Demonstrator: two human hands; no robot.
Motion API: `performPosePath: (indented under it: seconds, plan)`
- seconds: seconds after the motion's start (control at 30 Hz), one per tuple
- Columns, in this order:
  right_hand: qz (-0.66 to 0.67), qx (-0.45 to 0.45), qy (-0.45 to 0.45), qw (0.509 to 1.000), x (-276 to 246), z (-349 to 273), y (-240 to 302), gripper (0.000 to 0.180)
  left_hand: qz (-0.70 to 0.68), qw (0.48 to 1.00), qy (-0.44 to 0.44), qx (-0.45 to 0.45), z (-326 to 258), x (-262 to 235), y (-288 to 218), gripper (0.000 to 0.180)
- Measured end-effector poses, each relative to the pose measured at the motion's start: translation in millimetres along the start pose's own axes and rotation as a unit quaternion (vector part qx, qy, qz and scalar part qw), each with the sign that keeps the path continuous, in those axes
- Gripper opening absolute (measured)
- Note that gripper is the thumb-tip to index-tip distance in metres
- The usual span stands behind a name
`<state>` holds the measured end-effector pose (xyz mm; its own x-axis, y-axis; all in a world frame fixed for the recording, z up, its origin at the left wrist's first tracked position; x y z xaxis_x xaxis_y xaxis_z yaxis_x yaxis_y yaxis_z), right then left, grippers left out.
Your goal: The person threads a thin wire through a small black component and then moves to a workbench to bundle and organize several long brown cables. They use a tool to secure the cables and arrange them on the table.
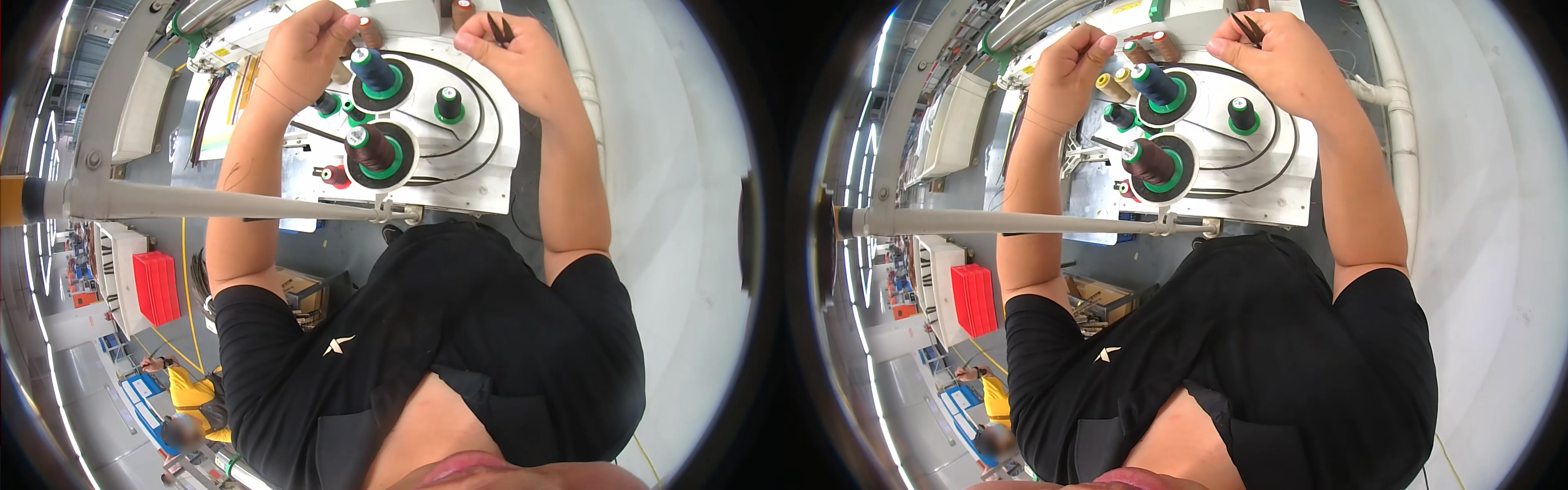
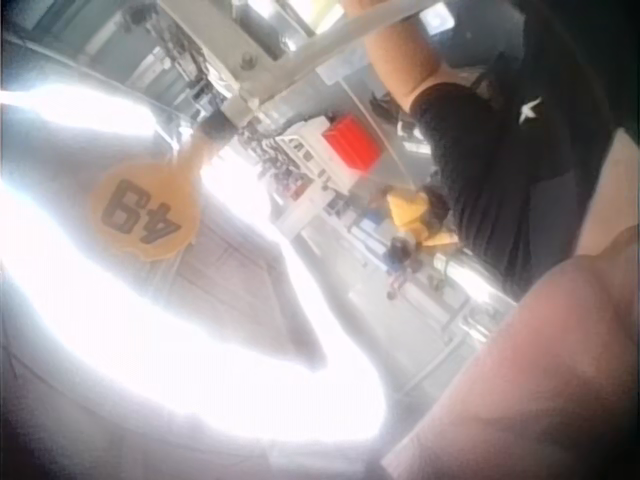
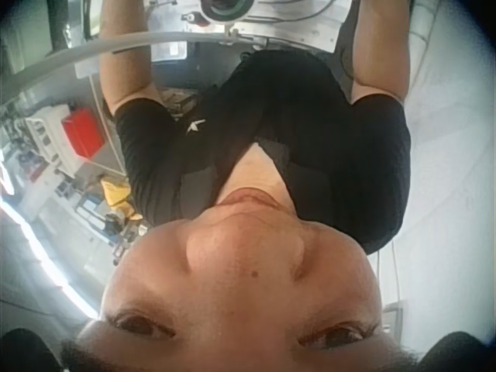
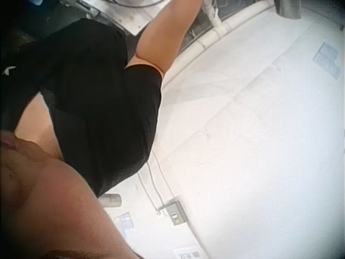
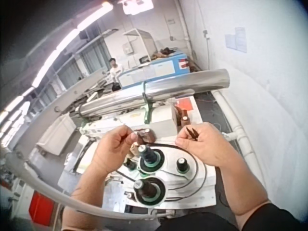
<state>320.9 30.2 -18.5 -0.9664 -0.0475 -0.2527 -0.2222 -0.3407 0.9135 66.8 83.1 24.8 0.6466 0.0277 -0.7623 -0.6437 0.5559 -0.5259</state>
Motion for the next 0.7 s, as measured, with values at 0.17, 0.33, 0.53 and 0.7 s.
performPosePath:
  seconds: [0.17,0.33,0.53,0.7]
  plan:
    - [-0.084,-0.055,0.026,0.995,-3,-9,10,0.022,0.147,0.989,0.010,0.007,6,-5,-2,0.027]
    - [-0.144,-0.121,0.056,0.981,0,-13,22,0.018,0.353,0.911,-0.036,0.212,2,-9,-17,0.024]
    - [-0.201,-0.136,0.049,0.969,7,6,41,0.017,0.417,0.855,-0.086,0.297,-4,-18,-91,0.031]
    - [-0.187,-0.143,0.069,0.969,17,23,69,0.018,-0.377,0.919,0.080,0.086,14,15,-52,0.020]
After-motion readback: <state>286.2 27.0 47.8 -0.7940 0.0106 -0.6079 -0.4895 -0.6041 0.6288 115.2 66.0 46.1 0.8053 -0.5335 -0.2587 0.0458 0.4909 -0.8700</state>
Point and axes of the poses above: each hand's wrist, its own z-axis towards the middle knuckle, its own x-axis out of the palm, y = z × x, the point moved 5 cm from there along z, towards the middle knuckle, and after that the axes turned 4 degrees about z, right-handed, at the moved point
